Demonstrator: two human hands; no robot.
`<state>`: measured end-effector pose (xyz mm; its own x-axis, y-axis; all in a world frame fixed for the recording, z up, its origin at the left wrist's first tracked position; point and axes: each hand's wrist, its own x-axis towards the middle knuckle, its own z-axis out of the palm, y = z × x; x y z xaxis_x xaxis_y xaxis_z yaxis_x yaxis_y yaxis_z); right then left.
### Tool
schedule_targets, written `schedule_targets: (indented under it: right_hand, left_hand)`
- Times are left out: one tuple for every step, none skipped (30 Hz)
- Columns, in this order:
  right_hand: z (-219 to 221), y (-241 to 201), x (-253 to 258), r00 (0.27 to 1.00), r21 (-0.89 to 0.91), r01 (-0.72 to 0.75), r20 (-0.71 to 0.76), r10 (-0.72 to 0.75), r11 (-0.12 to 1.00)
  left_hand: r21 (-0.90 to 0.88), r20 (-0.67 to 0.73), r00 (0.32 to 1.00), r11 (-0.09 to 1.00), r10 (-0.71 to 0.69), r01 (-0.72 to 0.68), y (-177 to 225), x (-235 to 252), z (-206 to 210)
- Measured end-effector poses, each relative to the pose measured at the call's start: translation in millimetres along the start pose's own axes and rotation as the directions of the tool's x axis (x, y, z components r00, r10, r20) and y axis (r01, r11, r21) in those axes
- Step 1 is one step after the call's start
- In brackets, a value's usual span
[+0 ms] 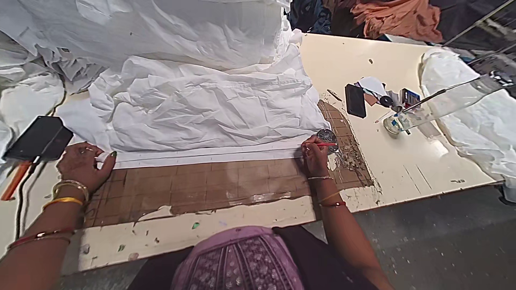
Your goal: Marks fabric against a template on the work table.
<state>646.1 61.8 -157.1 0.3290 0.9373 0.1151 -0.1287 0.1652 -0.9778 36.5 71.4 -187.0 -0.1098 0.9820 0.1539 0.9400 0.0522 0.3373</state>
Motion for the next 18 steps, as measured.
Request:
schedule_targets:
  right_hand:
    - [-14, -3, -1, 1.0, -0.043, -0.001, -0.018, 0.0, 0.999]
    - [-29, -3, -2, 1.0, -0.118, -0.006, -0.004, 0.006, 0.993]
    - [-41, -2, -3, 1.0, -0.207, -0.012, 0.022, 0.017, 0.978]
    - [-48, -2, -5, 0.998, -0.296, -0.006, 0.053, 0.023, 0.955]
    - [-51, -1, -5, 0.997, -0.364, 0.014, 0.08, 0.016, 0.931]
    - [-51, 2, -5, 0.995, -0.408, 0.041, 0.097, -0.001, 0.912]
    - [-51, 5, -6, 0.994, -0.431, 0.065, 0.106, -0.022, 0.9]
    - [-50, 7, -6, 0.992, -0.436, 0.088, 0.116, -0.041, 0.895]
    - [-50, 8, -6, 0.99, -0.436, 0.106, 0.128, -0.055, 0.893]
    - [-50, 8, -5, 0.988, -0.441, 0.12, 0.141, -0.064, 0.889]
    - [-51, 8, -5, 0.986, -0.453, 0.129, 0.155, -0.064, 0.882]
    - [-51, 8, -5, 0.984, -0.464, 0.134, 0.167, -0.062, 0.876]
    - [-52, 9, -5, 0.982, -0.476, 0.144, 0.176, -0.066, 0.867]
    - [-52, 11, -5, 0.979, -0.492, 0.163, 0.187, -0.079, 0.855]
    - [-52, 12, -5, 0.975, -0.505, 0.19, 0.199, -0.101, 0.842]
    - [-51, 14, -4, 0.97, -0.515, 0.219, 0.206, -0.128, 0.829]
    - [-51, 16, -4, 0.965, -0.523, 0.244, 0.211, -0.154, 0.817]
    - [-50, 16, -4, 0.961, -0.524, 0.263, 0.215, -0.173, 0.81]
  left_hand:
    - [-0.007, 0.003, 1.0, 1.0, 0.0, 0.0, -1, 0, 1]
    - [-0.01, 0.009, 1.0, 1.0, -0.002, 0.002, -4, 0, 2]
    - [-0.014, 0.022, 1.0, 1.0, -0.008, 0.009, -5, 0, 3]
    - [-0.019, 0.025, 1.0, 1.0, -0.011, 0.012, -8, 1, 5]
    - [-0.023, 0.02, 1.0, 1.0, -0.011, 0.011, -12, 1, 8]
    - [-0.024, 0.018, 1.0, 1.0, -0.015, 0.016, -14, 1, 9]
    - [-0.021, 0.022, 1.0, 1.0, -0.019, 0.019, -16, 1, 9]
    - [-0.014, 0.024, 0.999, 1.0, -0.025, 0.025, -17, 2, 9]
    - [-0.006, 0.03, 0.999, 0.999, -0.04, 0.04, -19, 3, 10]
    - [-0.004, 0.034, 0.998, 0.999, -0.047, 0.047, -20, 4, 11]
    - [-0.004, 0.03, 0.998, 0.999, -0.047, 0.047, -20, 3, 11]
    - [-0.009, 0.026, 0.999, 0.999, -0.047, 0.047, -18, 3, 11]
    - [-0.013, 0.028, 0.998, 0.999, -0.048, 0.048, -17, 3, 10]
    - [-0.017, 0.033, 0.998, 0.999, -0.051, 0.051, -15, 3, 9]
    - [-0.014, 0.034, 0.998, 0.999, -0.051, 0.052, -13, 2, 8]
    - [-0.015, 0.037, 0.998, 0.999, -0.05, 0.051, -12, 2, 7]
    - [-0.013, 0.039, 0.998, 0.999, -0.048, 0.049, -13, 3, 7]
    - [-0.009, 0.033, 0.998, 0.999, -0.044, 0.045, -14, 3, 8]
